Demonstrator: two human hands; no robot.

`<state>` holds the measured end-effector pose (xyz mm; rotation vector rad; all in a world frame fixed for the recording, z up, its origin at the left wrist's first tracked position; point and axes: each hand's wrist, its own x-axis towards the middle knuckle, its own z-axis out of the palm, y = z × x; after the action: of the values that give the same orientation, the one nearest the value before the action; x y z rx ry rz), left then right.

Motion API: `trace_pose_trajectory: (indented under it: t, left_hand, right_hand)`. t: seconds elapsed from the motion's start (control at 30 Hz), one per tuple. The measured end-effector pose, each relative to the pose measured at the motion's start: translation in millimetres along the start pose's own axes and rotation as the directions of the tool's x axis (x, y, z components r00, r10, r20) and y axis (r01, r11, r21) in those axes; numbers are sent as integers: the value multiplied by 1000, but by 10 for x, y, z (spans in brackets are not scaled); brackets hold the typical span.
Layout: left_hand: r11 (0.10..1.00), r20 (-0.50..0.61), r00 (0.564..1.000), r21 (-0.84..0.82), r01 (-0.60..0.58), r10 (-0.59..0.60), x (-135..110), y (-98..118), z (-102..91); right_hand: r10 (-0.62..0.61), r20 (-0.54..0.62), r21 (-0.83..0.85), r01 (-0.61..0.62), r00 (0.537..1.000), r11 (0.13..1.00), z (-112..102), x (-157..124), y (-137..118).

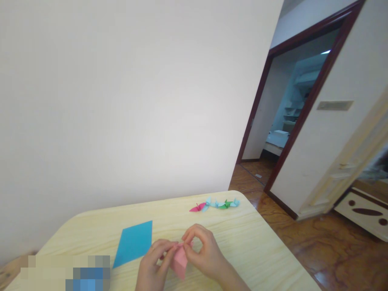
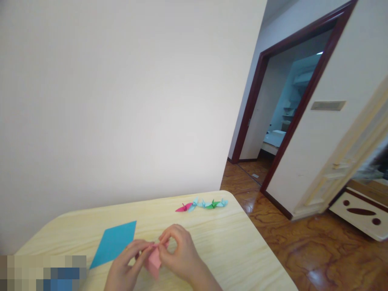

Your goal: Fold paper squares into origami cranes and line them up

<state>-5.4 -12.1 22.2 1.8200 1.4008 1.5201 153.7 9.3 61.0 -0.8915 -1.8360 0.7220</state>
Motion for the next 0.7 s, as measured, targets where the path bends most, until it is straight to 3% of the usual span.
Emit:
trace_pose_trajectory:
  t: [0.27, 0.5, 0.7]
  left_hand:
    - [999, 25, 1000, -46, -2, 4, 4, 15, 5]
    - [999, 52, 999, -32, 3, -2, 9, 84, -21]
    - [999, 77, 997, 32, 0, -2, 4, 117, -9]
  right_hand:
    - [-18, -40, 63, 20, 999, 998, -12, 24, -31]
    - [105, -31, 85, -102, 994, 991, -26, 6, -17]
    - [126, -38, 104, -122, 991, 987, -13, -3, -34]
